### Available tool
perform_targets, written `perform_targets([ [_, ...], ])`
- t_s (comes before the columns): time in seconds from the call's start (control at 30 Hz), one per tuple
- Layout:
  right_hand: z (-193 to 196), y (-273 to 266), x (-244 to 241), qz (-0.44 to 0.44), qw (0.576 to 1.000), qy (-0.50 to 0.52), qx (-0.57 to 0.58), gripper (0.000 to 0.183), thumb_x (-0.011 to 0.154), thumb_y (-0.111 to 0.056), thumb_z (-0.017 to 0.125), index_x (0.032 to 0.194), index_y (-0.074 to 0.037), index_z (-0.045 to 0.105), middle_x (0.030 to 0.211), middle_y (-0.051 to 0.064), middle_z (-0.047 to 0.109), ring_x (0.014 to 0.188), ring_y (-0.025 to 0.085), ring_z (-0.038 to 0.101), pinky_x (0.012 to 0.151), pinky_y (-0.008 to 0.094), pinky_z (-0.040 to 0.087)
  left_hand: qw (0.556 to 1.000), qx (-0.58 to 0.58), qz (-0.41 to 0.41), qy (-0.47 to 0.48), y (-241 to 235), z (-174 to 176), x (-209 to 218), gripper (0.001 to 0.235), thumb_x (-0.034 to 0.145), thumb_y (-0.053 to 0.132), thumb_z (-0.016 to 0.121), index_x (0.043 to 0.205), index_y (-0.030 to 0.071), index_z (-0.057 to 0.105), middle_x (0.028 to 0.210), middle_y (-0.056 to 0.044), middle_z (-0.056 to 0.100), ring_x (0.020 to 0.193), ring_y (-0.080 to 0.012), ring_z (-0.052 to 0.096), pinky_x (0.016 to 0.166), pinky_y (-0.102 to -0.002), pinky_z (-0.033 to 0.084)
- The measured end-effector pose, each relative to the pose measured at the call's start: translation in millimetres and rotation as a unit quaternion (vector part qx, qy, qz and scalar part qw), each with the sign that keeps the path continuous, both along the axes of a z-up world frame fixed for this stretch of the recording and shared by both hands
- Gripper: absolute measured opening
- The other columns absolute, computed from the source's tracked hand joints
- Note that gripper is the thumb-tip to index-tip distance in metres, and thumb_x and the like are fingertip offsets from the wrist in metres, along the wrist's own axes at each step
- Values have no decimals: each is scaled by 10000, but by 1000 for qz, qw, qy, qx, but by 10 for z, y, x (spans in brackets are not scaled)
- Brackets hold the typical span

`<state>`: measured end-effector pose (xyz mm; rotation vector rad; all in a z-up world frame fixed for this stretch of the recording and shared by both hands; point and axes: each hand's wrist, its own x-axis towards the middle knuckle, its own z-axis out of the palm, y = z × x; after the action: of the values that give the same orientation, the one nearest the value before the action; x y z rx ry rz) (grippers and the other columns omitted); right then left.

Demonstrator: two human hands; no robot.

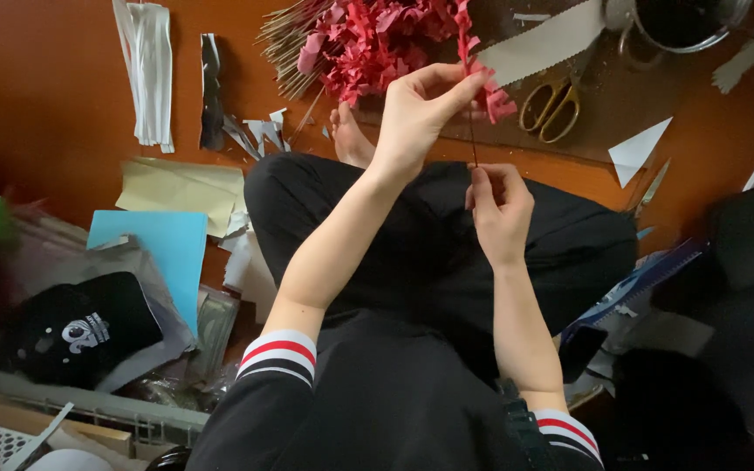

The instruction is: Assembling artificial flowers by attaching red paper petals to thin wooden sticks

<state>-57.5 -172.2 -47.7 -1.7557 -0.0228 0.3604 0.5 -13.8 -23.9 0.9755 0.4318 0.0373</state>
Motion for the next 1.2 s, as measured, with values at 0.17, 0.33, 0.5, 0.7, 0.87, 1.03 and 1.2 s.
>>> perform_targets([
  [0.17, 71, 28, 37, -8, 1000, 9, -21, 229, 1034, -243, 516, 1006, -36, 608, 639, 52, 564, 499, 110, 491, 464, 244, 368, 999, 47, 4, 12, -17, 49, -16, 220, 813, 233, 740, 901, 30, 746, 792, -44, 730, 645, -97, 657, 616, -235, 599],
  [0.33, 117, 53, 47, -3, 999, 32, -18, 297, 1039, -295, 472, 984, -33, 601, 591, 56, 544, 407, 108, 416, 400, 240, 317, 1000, -11, -8, 15, -35, -301, -43, 370, 862, 177, 703, 1159, -41, 666, 1006, -135, 738, 824, -143, 704, 764, -269, 617],
  [0.5, 146, 49, 69, 28, 998, 46, 27, 288, 1060, -221, 396, 970, -12, 572, 561, 84, 534, 337, 94, 349, 355, 205, 245, 996, -87, -23, 6, 11, -347, -35, 305, 862, 118, 712, 1104, -67, 687, 901, -135, 739, 749, -151, 697, 735, -275, 597],
  [0.7, 111, -6, 92, 48, 993, 96, 56, 325, 1059, -286, 393, 988, -31, 582, 569, 64, 539, 372, 86, 342, 365, 225, 233, 995, -78, -57, 36, 44, -187, -25, 289, 821, 163, 726, 998, -65, 714, 769, -156, 731, 683, -189, 706, 678, -324, 633],
  [0.87, -31, -103, 194, 80, 982, 136, 102, 339, 1045, -338, 402, 1014, -41, 562, 561, 101, 568, 310, 95, 349, 303, 195, 217, 998, -11, -53, 14, 8, -362, 25, 220, 799, 208, 767, 886, 8, 745, 725, -57, 695, 636, -88, 615, 599, -211, 531],
  [1.03, -281, -490, 868, 119, 989, 82, 23, 470, 1012, -464, 407, 1131, -38, 566, 997, 115, 605, 837, 188, 611, 652, 287, 530, 986, 156, -48, 22, 52, -342, 104, 159, 822, 226, 737, 822, 68, 751, 768, -1, 728, 700, -46, 634, 646, -184, 514],
  [1.2, -929, -1435, 1932, 59, 939, -223, -255, 186, 1098, -100, 493, 1181, 7, 621, 1106, 172, 580, 952, 306, 597, 824, 412, 463, 970, 226, -81, 45, 131, -538, 187, 141, 852, 212, 725, 819, 75, 741, 775, 5, 726, 714, -36, 611, 638, -181, 487],
])
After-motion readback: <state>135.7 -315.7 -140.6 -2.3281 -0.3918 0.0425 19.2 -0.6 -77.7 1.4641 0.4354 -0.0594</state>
